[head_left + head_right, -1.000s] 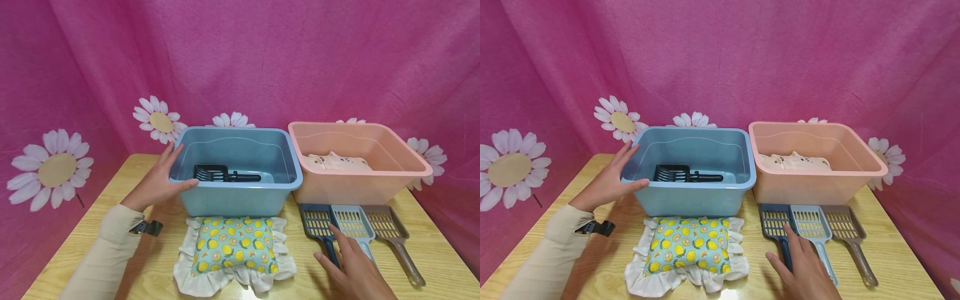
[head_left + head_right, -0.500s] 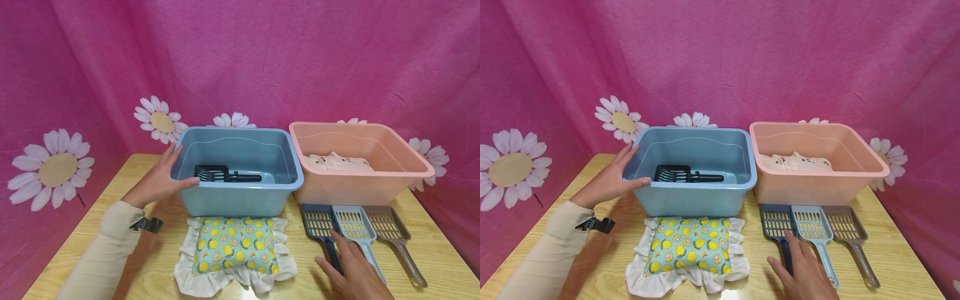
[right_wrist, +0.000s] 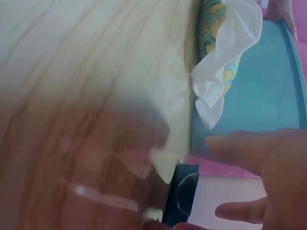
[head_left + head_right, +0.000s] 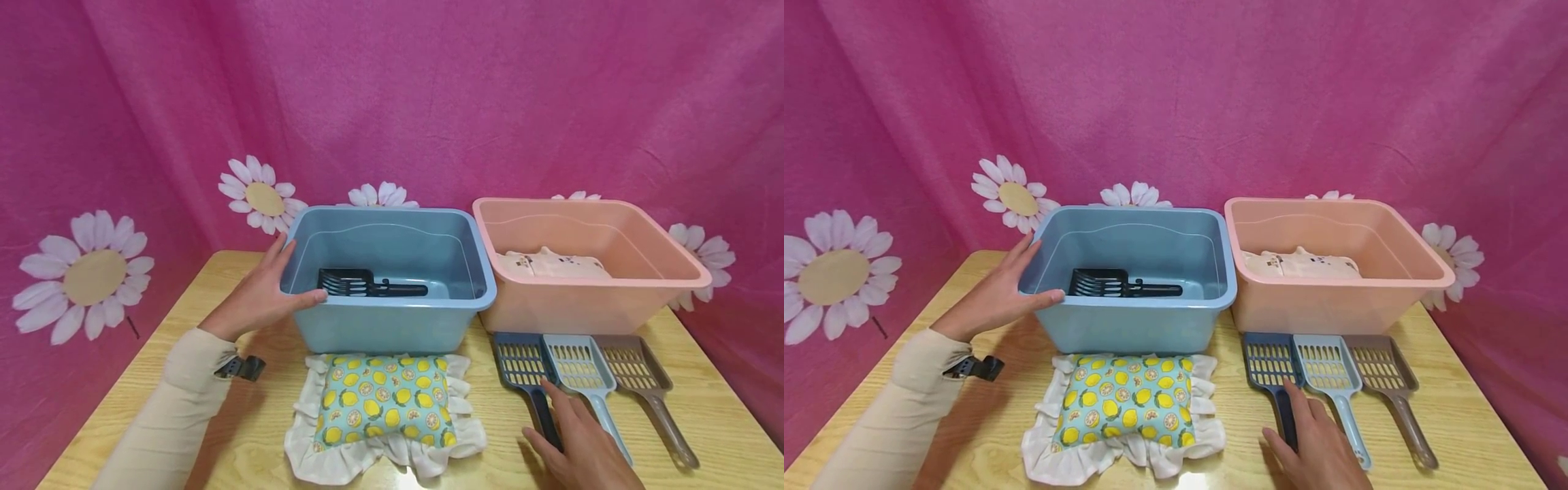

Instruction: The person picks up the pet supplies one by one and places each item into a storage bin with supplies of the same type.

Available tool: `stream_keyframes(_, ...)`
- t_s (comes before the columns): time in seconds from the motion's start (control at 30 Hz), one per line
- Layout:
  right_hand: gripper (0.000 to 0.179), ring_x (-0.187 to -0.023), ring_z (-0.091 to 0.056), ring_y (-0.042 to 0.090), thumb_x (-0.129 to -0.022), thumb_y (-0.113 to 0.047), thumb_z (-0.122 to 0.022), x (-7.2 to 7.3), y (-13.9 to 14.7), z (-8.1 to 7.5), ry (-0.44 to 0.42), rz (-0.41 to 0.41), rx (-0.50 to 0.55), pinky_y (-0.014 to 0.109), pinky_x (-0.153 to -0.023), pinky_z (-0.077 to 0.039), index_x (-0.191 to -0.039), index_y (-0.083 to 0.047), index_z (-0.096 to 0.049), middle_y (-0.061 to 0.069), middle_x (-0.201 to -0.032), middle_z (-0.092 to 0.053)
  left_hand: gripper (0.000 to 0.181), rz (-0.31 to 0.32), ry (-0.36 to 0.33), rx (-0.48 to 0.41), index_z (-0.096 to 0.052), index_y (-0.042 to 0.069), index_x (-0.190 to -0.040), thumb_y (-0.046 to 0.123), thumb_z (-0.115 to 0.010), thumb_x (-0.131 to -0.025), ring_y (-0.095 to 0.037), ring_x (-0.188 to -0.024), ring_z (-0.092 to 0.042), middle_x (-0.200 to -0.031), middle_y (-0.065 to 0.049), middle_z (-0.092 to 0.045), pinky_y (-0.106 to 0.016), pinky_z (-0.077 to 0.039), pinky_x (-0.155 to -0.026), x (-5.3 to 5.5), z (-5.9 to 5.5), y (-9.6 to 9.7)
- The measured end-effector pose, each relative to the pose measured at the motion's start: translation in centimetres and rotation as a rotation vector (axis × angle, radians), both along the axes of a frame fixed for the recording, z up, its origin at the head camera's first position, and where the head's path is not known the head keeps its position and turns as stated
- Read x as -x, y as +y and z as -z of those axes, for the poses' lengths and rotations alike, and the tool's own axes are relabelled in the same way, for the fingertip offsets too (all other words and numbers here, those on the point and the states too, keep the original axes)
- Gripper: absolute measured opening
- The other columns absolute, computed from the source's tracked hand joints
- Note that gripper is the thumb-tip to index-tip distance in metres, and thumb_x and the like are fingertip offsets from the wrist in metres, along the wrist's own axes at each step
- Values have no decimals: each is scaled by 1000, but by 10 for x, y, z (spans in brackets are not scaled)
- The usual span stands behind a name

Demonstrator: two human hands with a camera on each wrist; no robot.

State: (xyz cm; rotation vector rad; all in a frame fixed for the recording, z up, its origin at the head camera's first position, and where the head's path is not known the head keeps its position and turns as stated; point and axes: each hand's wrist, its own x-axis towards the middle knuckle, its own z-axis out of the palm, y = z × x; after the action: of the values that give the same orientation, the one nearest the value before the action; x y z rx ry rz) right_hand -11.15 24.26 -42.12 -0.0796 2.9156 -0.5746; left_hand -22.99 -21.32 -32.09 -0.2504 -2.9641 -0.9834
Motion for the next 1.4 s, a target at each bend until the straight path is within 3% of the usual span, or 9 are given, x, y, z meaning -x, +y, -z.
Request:
stream_keyframes(0.17, 94, -98, -59, 37, -81, -54, -70, 3, 3, 0, -25, -10, -4, 47, -63, -51, -147, 0, -30, 27, -121, -53, 113, 29, 18, -10, -1, 30, -156, 71, -66, -72, -41, -141, -19, -162, -2, 3, -69, -38, -95, 3, 1, 0)
stream_keyframes(0.4, 93, -95, -60, 33, -80, -48, -74, 9, 8, 3, -46, -26, -15, 48, -66, -51, -144, 4, -32, 20, -110, -58, 112, 49, 36, -28, -2, 33, -156, 70, -67, -72, -40, -140, -21, -162, -2, 1, -68, -39, -94, 6, 1, 2)
stream_keyframes(0.67, 85, -81, -64, 24, -81, -33, -77, 16, 9, 8, -91, -1, -12, 45, -62, -51, -145, 0, -31, 9, -93, -65, 113, 44, 32, -34, -3, 30, -156, 69, -68, -72, -41, -140, -21, -162, -1, 1, -68, -38, -96, 6, 2, 1)
stream_keyframes(1.07, 78, -75, -64, 21, -86, -22, -73, 8, 18, 7, -67, 6, 93, 43, -64, -52, -143, 6, -28, 6, -92, -64, 113, 44, 17, -53, -3, 29, -156, 68, -68, -72, -39, -142, -17, -162, 1, 4, -68, -38, -96, 5, 2, 3)
stream_keyframes(1.4, 65, -80, -67, 25, -91, -18, -66, 5, 24, 8, -46, -5, 129, 46, -69, -54, -141, 8, -31, 12, -100, -66, 114, 12, 7, -49, -3, 29, -156, 69, -67, -72, -42, -141, -19, -162, 0, 3, -68, -39, -95, 0, 3, -4)
